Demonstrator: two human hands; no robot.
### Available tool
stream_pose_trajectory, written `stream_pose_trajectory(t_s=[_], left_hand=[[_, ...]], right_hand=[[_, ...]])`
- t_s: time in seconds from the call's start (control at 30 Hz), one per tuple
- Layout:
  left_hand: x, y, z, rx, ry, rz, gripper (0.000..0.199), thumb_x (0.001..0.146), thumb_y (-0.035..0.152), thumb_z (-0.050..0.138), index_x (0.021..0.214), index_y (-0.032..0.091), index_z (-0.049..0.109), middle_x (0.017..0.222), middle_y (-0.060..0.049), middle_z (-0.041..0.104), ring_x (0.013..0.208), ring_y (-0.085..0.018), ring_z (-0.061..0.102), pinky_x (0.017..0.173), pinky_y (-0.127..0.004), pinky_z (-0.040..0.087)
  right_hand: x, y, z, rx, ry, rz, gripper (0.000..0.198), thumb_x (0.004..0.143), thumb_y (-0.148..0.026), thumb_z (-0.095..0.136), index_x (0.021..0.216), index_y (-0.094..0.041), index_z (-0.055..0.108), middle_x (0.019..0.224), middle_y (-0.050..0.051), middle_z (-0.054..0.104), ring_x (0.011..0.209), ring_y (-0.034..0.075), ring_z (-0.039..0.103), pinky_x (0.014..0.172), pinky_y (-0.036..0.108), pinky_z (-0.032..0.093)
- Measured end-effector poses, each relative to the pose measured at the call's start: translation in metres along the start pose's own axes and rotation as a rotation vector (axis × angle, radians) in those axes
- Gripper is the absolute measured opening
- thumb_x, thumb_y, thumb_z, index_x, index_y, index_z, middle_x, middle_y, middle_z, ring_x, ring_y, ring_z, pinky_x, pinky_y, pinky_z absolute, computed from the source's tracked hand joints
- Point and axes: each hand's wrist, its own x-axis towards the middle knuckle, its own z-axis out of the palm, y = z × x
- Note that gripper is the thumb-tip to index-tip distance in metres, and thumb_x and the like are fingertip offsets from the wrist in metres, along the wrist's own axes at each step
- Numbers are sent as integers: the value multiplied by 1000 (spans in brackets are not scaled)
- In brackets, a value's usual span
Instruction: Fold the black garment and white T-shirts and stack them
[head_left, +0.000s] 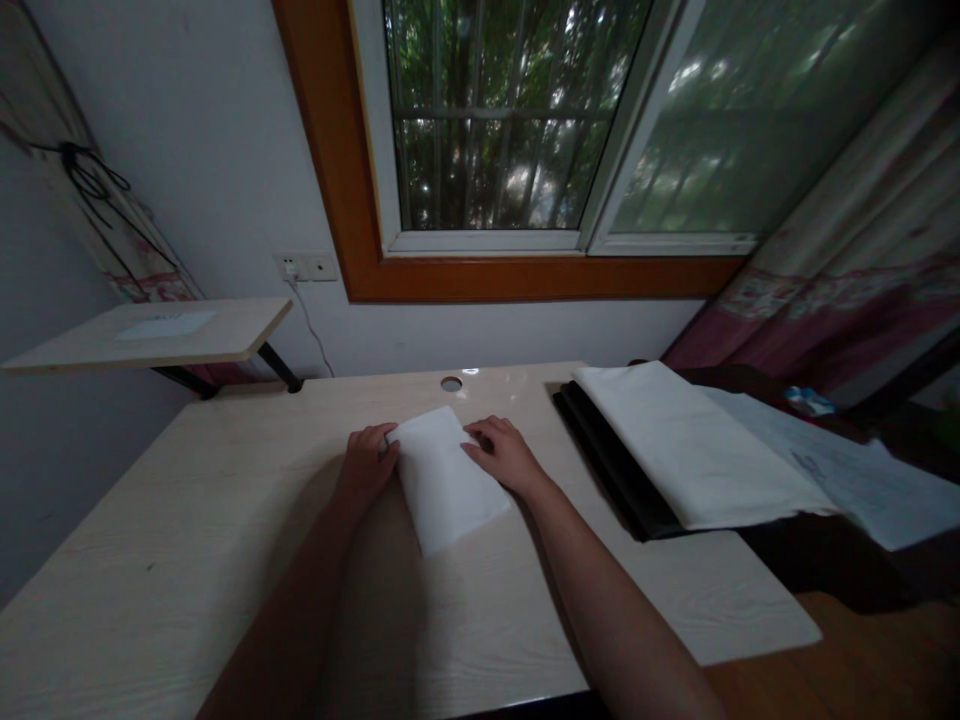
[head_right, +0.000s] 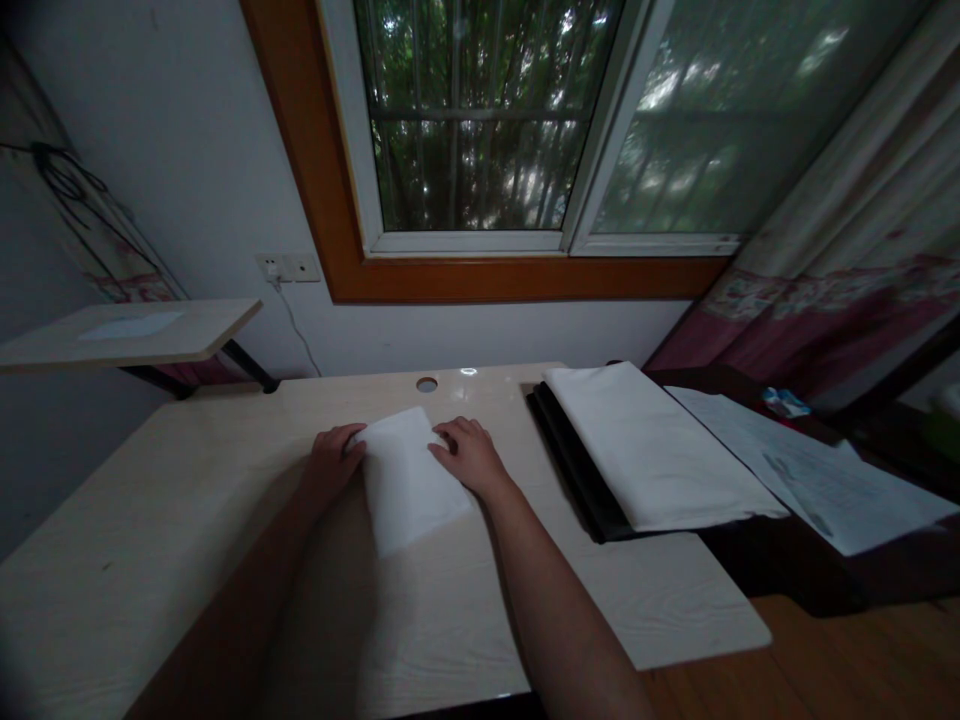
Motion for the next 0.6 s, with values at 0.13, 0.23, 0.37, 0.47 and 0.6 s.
stream_pose_trajectory(t_s=[0.13, 0.23, 0.37, 0.47, 0.6], left_hand=[[0, -1, 0, -7, 3, -25, 28, 93, 30, 53, 116, 22, 65, 114, -8, 72, 106, -26, 64, 100, -45, 45], [1, 0, -1, -4, -5, -40, 28, 92, 29, 54, 116, 21, 66, 106, -7, 72, 98, -24, 65, 98, -44, 45], [1, 3, -3, 6, -26, -27, 24, 92, 29, 55, 109, 20, 70, 101, -7, 73, 94, -24, 65, 97, -43, 45], [2, 4, -4, 28, -43, -24, 22, 93, 31, 54, 102, 21, 71, 100, -7, 73, 93, -24, 65, 96, -44, 44], [3, 3, -3, 37, -70, -27, 23, 94, 34, 53, 97, 21, 71, 99, -7, 74, 94, -25, 64, 95, -44, 43]], right_hand=[[2, 4, 3, 24, -11, 5, 25, 85, -30, 75, 110, -26, 73, 98, 3, 70, 93, 21, 59, 89, 35, 44], [2, 5, 4, 54, 9, 8, 21, 82, -25, 77, 103, -25, 74, 92, 2, 69, 88, 20, 58, 86, 33, 44], [2, 5, 4, 82, 25, 16, 11, 80, -22, 77, 89, -23, 71, 85, 1, 67, 84, 19, 57, 83, 32, 43], [3, 5, 4, 103, 23, 14, 7, 81, -21, 76, 83, -22, 69, 82, 1, 66, 82, 18, 57, 82, 31, 43], [3, 4, 4, 131, 34, 15, 5, 86, -20, 69, 81, -21, 69, 83, 2, 67, 82, 18, 59, 82, 31, 44]])
